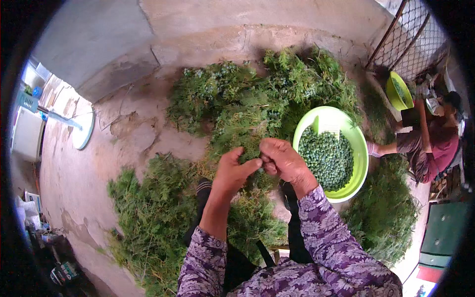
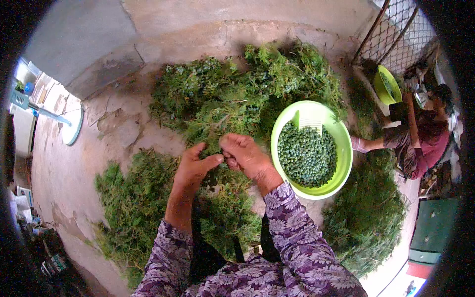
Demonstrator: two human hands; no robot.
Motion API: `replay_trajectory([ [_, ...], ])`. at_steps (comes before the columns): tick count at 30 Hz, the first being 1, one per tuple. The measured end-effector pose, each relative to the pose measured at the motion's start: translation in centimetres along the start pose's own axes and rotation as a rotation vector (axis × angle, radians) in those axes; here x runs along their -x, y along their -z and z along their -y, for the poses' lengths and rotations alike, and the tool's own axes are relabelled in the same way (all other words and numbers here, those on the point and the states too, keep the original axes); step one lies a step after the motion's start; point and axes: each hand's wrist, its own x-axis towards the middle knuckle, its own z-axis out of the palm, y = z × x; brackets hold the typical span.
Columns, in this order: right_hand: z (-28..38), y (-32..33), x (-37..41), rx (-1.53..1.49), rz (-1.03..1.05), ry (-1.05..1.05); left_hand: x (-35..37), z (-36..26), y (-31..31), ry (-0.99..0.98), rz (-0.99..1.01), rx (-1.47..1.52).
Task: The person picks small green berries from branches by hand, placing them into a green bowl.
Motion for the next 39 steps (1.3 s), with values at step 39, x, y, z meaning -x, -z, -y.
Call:
replay_trajectory([
  [39, 0.0, 3.4, 0.4, -0.059, -0.342, 0.205, -5.6, 2.3, -4.1, 0.192, -0.245, 0.893],
])
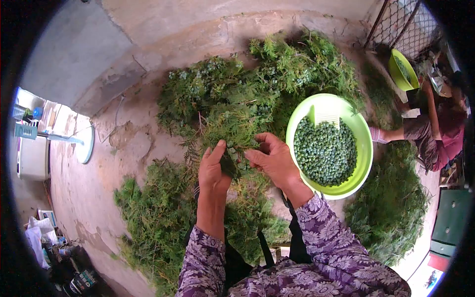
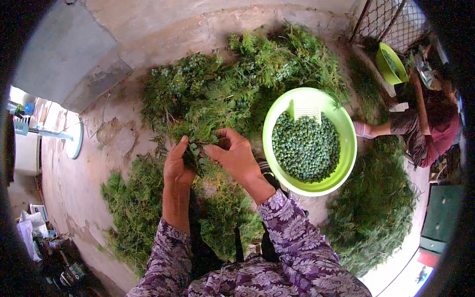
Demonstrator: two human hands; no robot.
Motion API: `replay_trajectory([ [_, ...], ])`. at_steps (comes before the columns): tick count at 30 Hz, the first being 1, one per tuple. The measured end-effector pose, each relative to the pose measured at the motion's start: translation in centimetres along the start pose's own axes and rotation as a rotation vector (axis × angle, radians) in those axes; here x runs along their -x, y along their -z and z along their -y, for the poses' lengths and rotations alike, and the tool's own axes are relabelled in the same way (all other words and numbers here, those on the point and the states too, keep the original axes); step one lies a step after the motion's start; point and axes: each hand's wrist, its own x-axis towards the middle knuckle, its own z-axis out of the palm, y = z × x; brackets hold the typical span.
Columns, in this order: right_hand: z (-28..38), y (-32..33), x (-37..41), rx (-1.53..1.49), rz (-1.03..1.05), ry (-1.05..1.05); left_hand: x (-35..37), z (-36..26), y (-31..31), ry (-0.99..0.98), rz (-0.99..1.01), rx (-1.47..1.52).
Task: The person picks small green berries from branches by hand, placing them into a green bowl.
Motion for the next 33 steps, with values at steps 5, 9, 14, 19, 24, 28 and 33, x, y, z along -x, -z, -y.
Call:
replay_trajectory([
  [5, 0.0, -0.3, 0.3, 0.007, -0.058, 0.065, -1.1, 0.5, 1.5, -0.037, 0.073, -0.085],
  [9, -1.3, -0.6, -0.1, 0.17, -0.09, 0.177, -1.0, -0.4, 1.8, 0.011, 0.081, -0.074],
  [14, -2.1, -0.8, -0.2, 0.269, -0.069, 0.238, 1.1, -1.4, -0.8, -0.112, -0.13, -0.09],
  [19, -0.2, -0.2, 0.9, 0.217, 0.06, 0.023, 0.2, -4.8, 1.6, -0.218, -0.108, -0.018],
  [24, 0.5, 0.3, 1.0, -0.579, 0.193, -0.256, -1.3, -3.9, 5.1, -0.004, 0.009, 0.178],
  [28, -0.4, -0.1, 0.3, -0.597, 0.273, -0.249, -0.1, -3.0, 2.8, 0.111, 0.148, 0.105],
  [33, -1.0, -0.7, -0.1, -0.455, 0.206, -0.18, 1.2, -2.7, 1.0, 0.128, 0.066, 0.087],
])
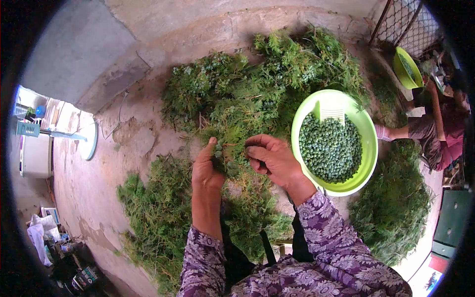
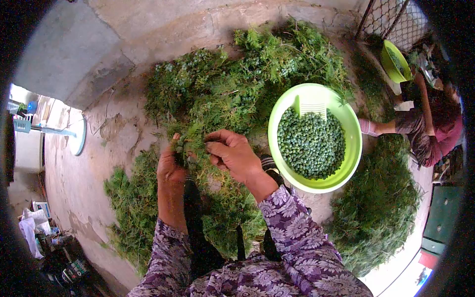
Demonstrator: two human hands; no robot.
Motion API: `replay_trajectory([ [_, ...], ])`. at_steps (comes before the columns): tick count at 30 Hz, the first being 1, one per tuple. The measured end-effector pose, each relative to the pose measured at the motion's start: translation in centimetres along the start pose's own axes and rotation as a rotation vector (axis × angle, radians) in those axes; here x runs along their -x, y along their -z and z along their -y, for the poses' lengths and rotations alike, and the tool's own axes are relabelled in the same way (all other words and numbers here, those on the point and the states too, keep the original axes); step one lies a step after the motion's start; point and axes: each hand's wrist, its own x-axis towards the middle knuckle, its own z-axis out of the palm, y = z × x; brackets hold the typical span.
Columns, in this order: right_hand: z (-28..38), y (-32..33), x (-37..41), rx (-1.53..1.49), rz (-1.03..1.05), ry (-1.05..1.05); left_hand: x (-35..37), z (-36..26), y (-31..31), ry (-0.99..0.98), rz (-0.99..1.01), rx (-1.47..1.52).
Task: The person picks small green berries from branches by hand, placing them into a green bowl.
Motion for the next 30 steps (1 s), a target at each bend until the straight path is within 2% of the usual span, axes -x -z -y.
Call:
replay_trajectory([
  [4, -0.7, -0.6, -0.1, 0.172, -0.013, 0.106, -0.6, 0.9, 0.0, 0.023, -0.045, -0.062],
  [8, -0.6, -0.8, -0.1, 0.149, -0.05, 0.09, -0.3, 0.9, -0.2, -0.025, -0.099, -0.129],
  [11, -1.1, -0.6, -0.6, 0.272, -0.037, 0.187, -0.2, 1.1, -0.3, -0.053, -0.098, -0.134],
  [13, -1.4, -1.0, -0.7, 0.387, 0.018, 0.361, -0.3, 1.3, -0.2, -0.051, -0.146, -0.096],
  [14, -1.3, -1.2, -0.6, 0.386, 0.017, 0.36, -0.3, 1.2, 0.0, -0.05, -0.148, -0.097],
  [16, -0.6, -1.9, -0.1, 0.302, -0.021, 0.217, -0.2, 0.9, 0.3, -0.02, -0.044, -0.089],
  [17, -0.3, -1.9, -0.1, 0.303, -0.021, 0.217, 0.0, 0.9, 0.2, -0.02, -0.044, -0.089],
  [19, 0.4, -1.5, 0.1, 0.433, 0.039, 0.024, 0.6, 0.6, -0.6, -0.074, 0.001, -0.13],
  [20, 0.2, -1.3, 0.0, 0.433, 0.04, 0.024, 0.6, 0.7, -0.8, -0.074, 0.001, -0.129],
  [22, -0.4, -0.8, -0.3, 0.363, 0.077, -0.13, 0.7, 0.9, -1.0, -0.146, -0.199, -0.143],
  [23, -0.3, -0.5, -0.1, 0.363, 0.077, -0.129, 0.4, 0.5, -0.4, -0.147, -0.198, -0.144],
  [25, -0.1, 0.2, 0.3, -0.015, 0.305, -0.264, -0.8, -1.2, 2.3, -0.147, -0.11, -0.055],
  [26, -0.1, 0.1, 0.2, -0.015, 0.307, -0.265, -1.3, -1.4, 3.3, -0.209, -0.103, -0.082],
  [29, 0.4, -0.4, 0.7, -0.158, 0.258, -0.173, 0.3, -1.3, 0.7, -0.202, -0.186, -0.161],
  [30, 1.0, -0.9, 0.7, -0.186, 0.177, -0.194, 0.4, -1.1, 0.4, -0.2, -0.185, -0.161],
])
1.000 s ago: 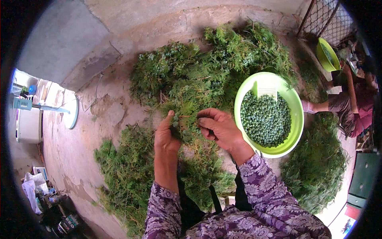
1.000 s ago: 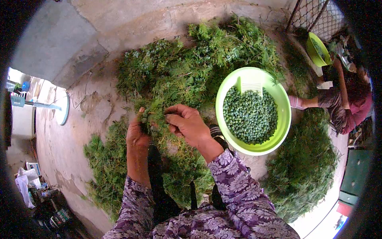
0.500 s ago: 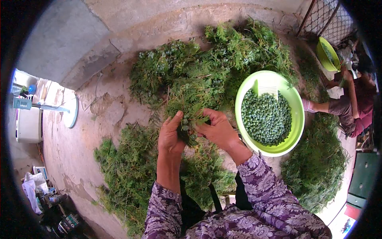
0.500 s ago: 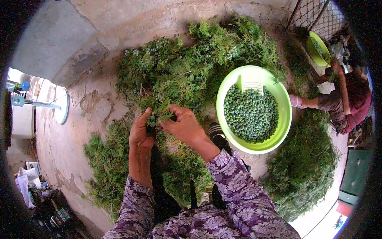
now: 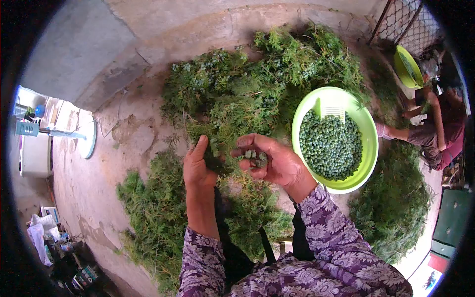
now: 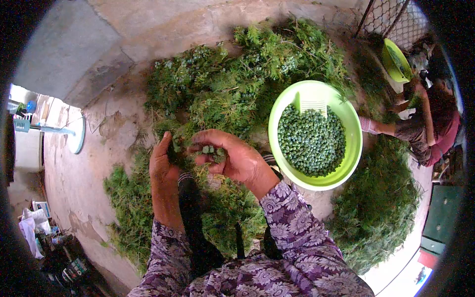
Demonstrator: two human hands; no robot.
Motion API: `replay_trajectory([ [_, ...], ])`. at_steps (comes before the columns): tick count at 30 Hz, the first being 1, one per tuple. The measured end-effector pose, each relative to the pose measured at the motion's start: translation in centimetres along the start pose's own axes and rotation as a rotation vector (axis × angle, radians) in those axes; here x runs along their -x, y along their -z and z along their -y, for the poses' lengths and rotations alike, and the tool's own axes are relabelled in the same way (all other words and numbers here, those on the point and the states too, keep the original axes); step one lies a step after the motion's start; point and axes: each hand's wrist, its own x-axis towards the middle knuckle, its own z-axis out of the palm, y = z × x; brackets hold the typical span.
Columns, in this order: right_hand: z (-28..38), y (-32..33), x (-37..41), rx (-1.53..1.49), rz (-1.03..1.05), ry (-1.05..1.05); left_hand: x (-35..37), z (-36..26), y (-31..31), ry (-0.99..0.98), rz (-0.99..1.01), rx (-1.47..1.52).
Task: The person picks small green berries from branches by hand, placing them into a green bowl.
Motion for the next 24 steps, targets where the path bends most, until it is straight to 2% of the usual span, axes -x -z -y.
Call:
replay_trajectory([
  [1, 0.3, -0.3, 0.0, -0.037, -0.077, -0.011, 0.1, 0.0, -0.2, -0.004, -0.012, 0.004],
  [2, 0.5, 0.1, 0.0, -0.063, 0.03, -0.001, 0.2, 0.0, -0.3, -0.009, -0.023, 0.009],
  [6, 0.9, 0.3, 0.3, -0.116, 0.039, 0.008, -0.6, 0.5, 0.4, -0.054, -0.014, 0.013],
  [8, 1.1, 1.0, 0.5, -0.114, -0.027, 0.075, 0.1, 0.4, -0.2, -0.069, -0.028, -0.039],
  [9, 1.1, 1.4, 0.3, -0.114, -0.026, 0.07, 0.5, 0.4, -0.5, -0.07, -0.032, -0.037],
  [11, 1.3, 2.1, -0.1, -0.009, 0.023, 0.219, 1.0, 0.3, -1.2, -0.045, -0.048, -0.133],
  [13, 1.3, 0.9, -0.2, -0.015, -0.037, 0.246, 0.8, 1.0, -1.2, -0.034, -0.034, -0.118],
  [15, 1.2, 0.2, -0.3, 0.426, -0.22, 0.223, 1.0, 1.2, -1.6, -0.022, -0.02, -0.106],
  [17, 0.6, 0.4, -0.7, 0.511, -0.213, 0.255, 1.8, 0.8, -2.3, 0.015, -0.038, -0.2],
  [19, 0.0, 1.0, -1.3, 0.862, -0.32, 0.358, 2.0, 0.9, -2.5, 0.0, 0.013, -0.226],
  [24, -0.8, 1.5, -2.0, 1.081, -0.349, 0.501, 1.7, 1.8, -1.9, -0.096, 0.135, -0.322],
])
